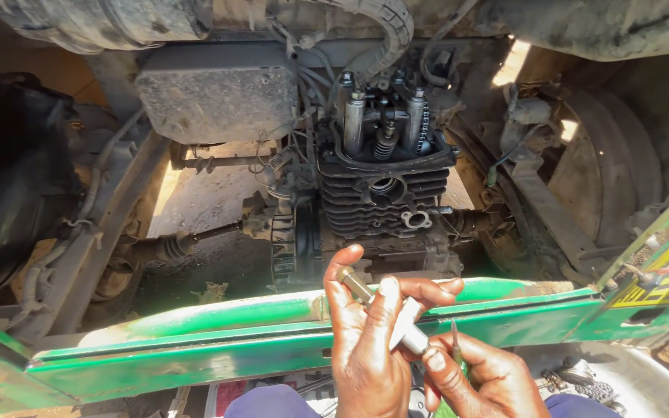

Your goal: Cleaning and repairing internal engine components on a vehicle.

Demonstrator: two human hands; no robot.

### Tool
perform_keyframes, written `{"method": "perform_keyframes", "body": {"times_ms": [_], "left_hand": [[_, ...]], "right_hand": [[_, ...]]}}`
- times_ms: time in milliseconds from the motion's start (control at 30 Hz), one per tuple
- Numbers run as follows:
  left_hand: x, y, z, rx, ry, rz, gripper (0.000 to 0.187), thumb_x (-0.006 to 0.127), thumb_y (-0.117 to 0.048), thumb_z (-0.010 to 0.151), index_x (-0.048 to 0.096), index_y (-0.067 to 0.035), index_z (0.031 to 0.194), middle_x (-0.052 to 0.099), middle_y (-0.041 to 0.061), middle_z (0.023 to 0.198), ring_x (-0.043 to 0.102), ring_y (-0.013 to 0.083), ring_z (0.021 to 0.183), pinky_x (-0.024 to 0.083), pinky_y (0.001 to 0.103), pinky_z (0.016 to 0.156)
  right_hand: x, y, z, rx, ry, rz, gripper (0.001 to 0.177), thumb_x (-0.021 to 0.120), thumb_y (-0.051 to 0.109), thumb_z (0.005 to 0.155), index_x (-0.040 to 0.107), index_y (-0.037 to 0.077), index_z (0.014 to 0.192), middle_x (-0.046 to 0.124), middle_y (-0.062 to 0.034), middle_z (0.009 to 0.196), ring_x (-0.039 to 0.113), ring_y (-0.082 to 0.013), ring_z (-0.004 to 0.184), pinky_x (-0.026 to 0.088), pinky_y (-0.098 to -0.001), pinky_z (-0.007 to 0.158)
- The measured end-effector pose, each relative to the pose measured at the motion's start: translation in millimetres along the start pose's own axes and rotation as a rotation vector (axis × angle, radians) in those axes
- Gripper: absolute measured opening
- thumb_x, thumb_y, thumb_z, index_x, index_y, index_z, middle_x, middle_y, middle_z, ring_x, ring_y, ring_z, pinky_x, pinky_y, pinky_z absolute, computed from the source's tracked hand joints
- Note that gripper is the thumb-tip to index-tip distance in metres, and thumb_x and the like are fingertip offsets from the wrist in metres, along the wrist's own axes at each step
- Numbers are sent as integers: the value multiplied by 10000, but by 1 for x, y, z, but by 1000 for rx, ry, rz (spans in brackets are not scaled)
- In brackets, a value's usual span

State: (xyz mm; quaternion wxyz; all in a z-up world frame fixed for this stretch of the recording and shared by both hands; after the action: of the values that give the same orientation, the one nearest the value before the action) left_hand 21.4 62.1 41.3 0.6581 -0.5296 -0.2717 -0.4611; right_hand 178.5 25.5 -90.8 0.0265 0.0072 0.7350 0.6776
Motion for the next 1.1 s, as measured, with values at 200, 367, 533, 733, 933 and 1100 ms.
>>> {"method": "perform_keyframes", "body": {"times_ms": [200,367,533,733,933,1100], "left_hand": [[-13,25,-2,5,-10,108,473,486,-166,1048,253,-162,1460,686,178,845,743,344,970,557,512,951],[-14,31,-2,60,-53,115,452,471,-161,1050,254,-140,1445,662,152,826,723,310,859,588,498,887],[-12,17,-1,132,-82,176,452,473,-154,1062,251,-146,1455,652,165,856,719,301,862,630,489,877],[-8,-1,3,59,-251,77,443,457,-194,1005,296,-204,1418,699,225,855,737,360,885,589,487,796],[-17,-2,4,7,-305,-2,437,494,-215,998,335,-192,1404,704,206,859,730,397,914,566,505,863],[-22,-1,2,-101,-444,-5,510,524,-219,950,360,-230,1433,708,187,835,738,412,948,565,484,858]], "right_hand": [[-1,49,-14,-119,-166,-173,122,690,84,918,773,6,962,824,-97,765,763,-131,761,621,-311,744],[15,109,-30,-470,-313,-633,126,701,63,844,772,12,935,754,-55,795,762,-145,763,602,-283,720],[38,150,-50,-891,-404,-921,419,692,-69,609,725,27,1016,711,-90,860,696,-240,828,536,-364,815],[52,173,-64,-1098,-374,-745,293,811,52,738,689,86,1002,732,-60,917,699,-220,878,501,-327,832],[30,124,-25,-336,-355,-315,127,837,33,826,850,67,948,813,-65,892,771,-146,840,595,-272,767],[54,163,-60,-888,-385,-405,262,838,97,774,758,53,1020,765,-64,991,723,-126,977,581,-269,848]]}}
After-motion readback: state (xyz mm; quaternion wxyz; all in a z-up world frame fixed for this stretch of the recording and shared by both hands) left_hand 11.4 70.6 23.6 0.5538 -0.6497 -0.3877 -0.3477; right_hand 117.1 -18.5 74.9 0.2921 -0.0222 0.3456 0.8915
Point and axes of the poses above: each hand's wrist, its own z-axis towards the middle knuckle, its own x-axis out of the palm, y = z × x, the point moved 9 cm from there along z, towards the middle knuckle
